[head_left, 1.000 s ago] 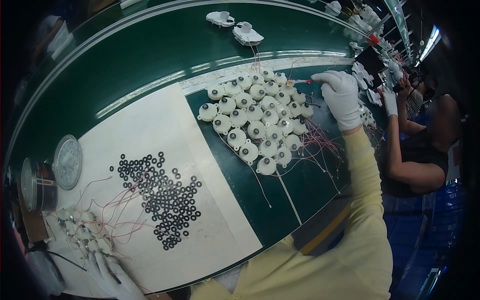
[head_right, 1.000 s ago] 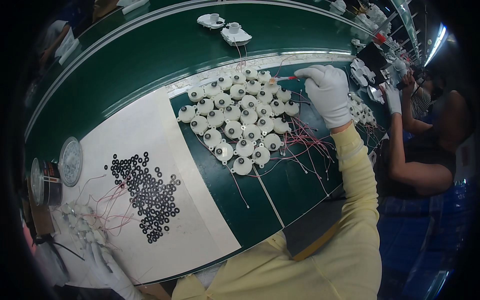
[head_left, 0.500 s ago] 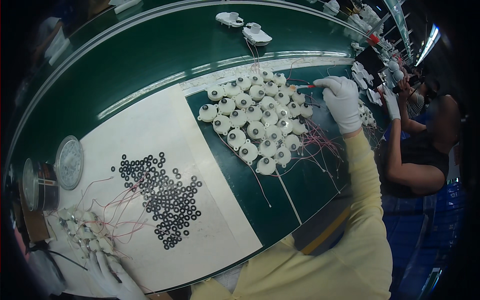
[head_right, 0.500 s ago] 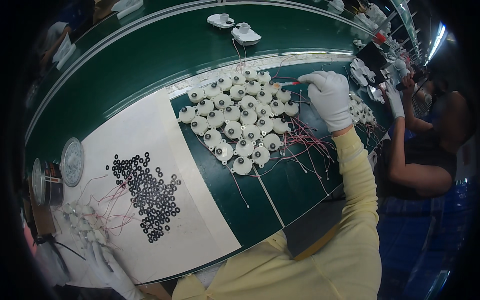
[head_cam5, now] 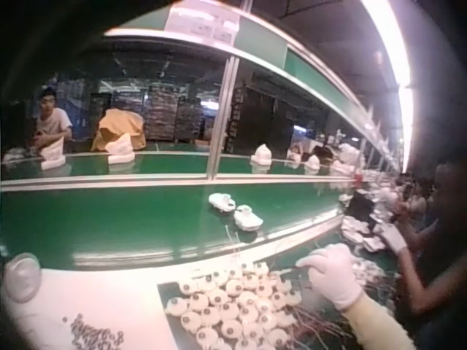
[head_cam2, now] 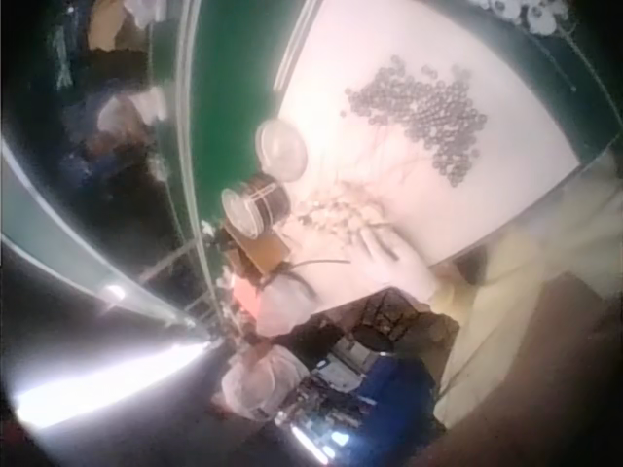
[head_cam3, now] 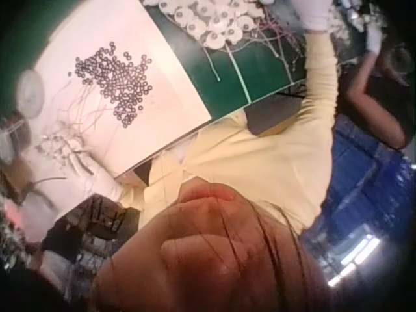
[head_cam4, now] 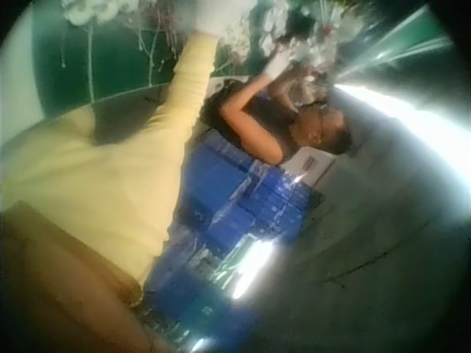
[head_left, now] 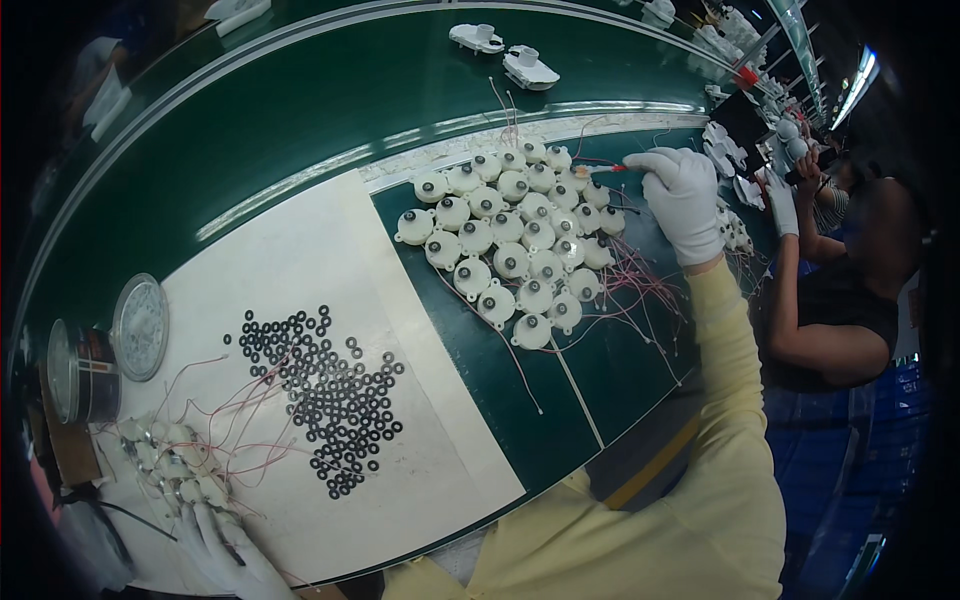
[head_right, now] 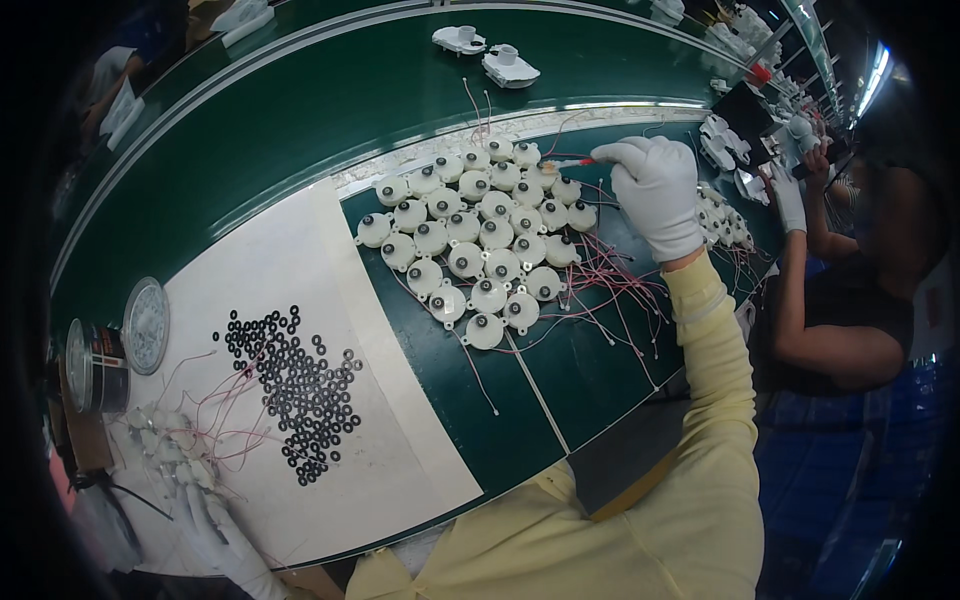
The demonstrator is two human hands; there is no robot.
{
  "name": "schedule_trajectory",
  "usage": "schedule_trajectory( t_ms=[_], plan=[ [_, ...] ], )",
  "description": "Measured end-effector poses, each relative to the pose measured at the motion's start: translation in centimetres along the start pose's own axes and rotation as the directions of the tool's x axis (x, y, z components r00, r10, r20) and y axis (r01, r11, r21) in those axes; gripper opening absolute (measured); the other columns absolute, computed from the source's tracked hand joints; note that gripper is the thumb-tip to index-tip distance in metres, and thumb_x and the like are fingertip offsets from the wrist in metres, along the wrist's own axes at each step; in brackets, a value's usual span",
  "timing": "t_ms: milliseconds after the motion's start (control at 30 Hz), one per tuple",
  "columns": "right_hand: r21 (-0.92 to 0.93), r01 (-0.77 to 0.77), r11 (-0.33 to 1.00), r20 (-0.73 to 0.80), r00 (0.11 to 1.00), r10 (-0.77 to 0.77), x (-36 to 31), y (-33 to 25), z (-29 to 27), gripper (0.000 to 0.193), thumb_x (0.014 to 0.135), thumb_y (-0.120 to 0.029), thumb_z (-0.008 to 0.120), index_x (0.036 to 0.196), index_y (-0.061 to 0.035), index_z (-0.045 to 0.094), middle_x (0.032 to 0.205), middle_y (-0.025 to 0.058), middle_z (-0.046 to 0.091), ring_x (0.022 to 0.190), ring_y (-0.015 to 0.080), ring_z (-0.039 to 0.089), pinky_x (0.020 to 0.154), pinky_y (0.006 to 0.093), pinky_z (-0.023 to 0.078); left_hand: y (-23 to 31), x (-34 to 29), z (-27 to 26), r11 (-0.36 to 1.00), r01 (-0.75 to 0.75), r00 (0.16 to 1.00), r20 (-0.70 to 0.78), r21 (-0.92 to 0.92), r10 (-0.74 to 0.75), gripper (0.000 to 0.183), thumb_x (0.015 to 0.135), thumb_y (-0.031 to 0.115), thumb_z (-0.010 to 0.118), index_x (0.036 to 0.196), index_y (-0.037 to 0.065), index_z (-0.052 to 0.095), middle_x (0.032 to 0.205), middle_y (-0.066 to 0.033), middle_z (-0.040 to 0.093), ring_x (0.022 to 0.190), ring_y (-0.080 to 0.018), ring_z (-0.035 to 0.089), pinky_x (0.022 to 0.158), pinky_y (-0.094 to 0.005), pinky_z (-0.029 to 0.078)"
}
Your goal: The person applies a white substance to the center of small white circular components using a red-handled brush. They dip the brush into a container of the substance and carefully coat the target area on each unit. The person handles the components one by one, placing them on a green workbench alongside a pile of black washers.
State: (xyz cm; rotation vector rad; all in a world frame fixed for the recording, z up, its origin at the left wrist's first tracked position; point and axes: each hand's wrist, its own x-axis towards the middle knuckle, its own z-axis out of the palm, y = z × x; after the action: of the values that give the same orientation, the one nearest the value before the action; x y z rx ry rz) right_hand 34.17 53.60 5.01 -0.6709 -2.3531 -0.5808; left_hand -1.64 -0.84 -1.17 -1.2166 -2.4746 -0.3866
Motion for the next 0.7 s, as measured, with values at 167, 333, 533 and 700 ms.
schedule_trajectory(
  t_ms=[167,333,533,700],
  plan=[
    [0.075,-0.016,0.997,-0.041,0.999,0.019,0.0,-0.4,-0.8,0.025,0.072,-0.001,0.061,0.085,-0.0167,0.075,0.079,0.0007,0.069,0.071,0.0239,0.061,0.067,0.0386,0.046,0.2,0.1,-0.1,1.0,0.01,1.0,0.009,0.015,-0.01,0.037,0.101,0.012,0.051,0.133,-0.005,0.058,0.14,-0.0232,0.055,0.129,-0.0398,0.052,0.11,-0.0493,0.039],
    [0.126,0.035,0.991,-0.047,0.998,-0.029,0.6,-2.2,-0.7,0.025,0.07,-0.001,0.061,0.085,-0.0167,0.074,0.081,-0.0008,0.069,0.071,0.0239,0.059,0.067,0.0391,0.046,0.1,0.0,0.0,1.0,0.002,1.0,-0.004,-0.005,-0.002,0.038,0.099,0.011,0.052,0.133,-0.005,0.058,0.14,-0.0232,0.055,0.128,-0.0399,0.052,0.11,-0.0493,0.04],
    [0.12,0.022,0.992,0.037,0.999,-0.026,-0.2,-2.5,-0.4,0.032,0.071,0.003,0.061,0.092,-0.016,0.074,0.089,0.0025,0.069,0.081,0.025,0.062,0.076,0.0398,0.047,0.2,0.2,0.1,1.0,-0.005,1.0,-0.012,-0.01,0.004,0.038,0.099,0.01,0.051,0.133,-0.005,0.058,0.14,-0.0236,0.054,0.128,-0.0401,0.052,0.11,-0.0495,0.04],
    [0.11,0.026,0.994,-0.018,1.0,-0.024,-0.6,-2.3,-0.2,0.026,0.069,-0.001,0.062,0.084,-0.0178,0.074,0.08,-0.0022,0.069,0.072,0.0234,0.059,0.069,0.0391,0.045,-0.5,-0.3,0.4,1.0,0.0,1.0,-0.01,-0.007,0.0,0.038,0.098,0.011,0.052,0.133,-0.005,0.058,0.14,-0.024,0.054,0.129,-0.0405,0.052,0.11,-0.0496,0.04]
  ],
)
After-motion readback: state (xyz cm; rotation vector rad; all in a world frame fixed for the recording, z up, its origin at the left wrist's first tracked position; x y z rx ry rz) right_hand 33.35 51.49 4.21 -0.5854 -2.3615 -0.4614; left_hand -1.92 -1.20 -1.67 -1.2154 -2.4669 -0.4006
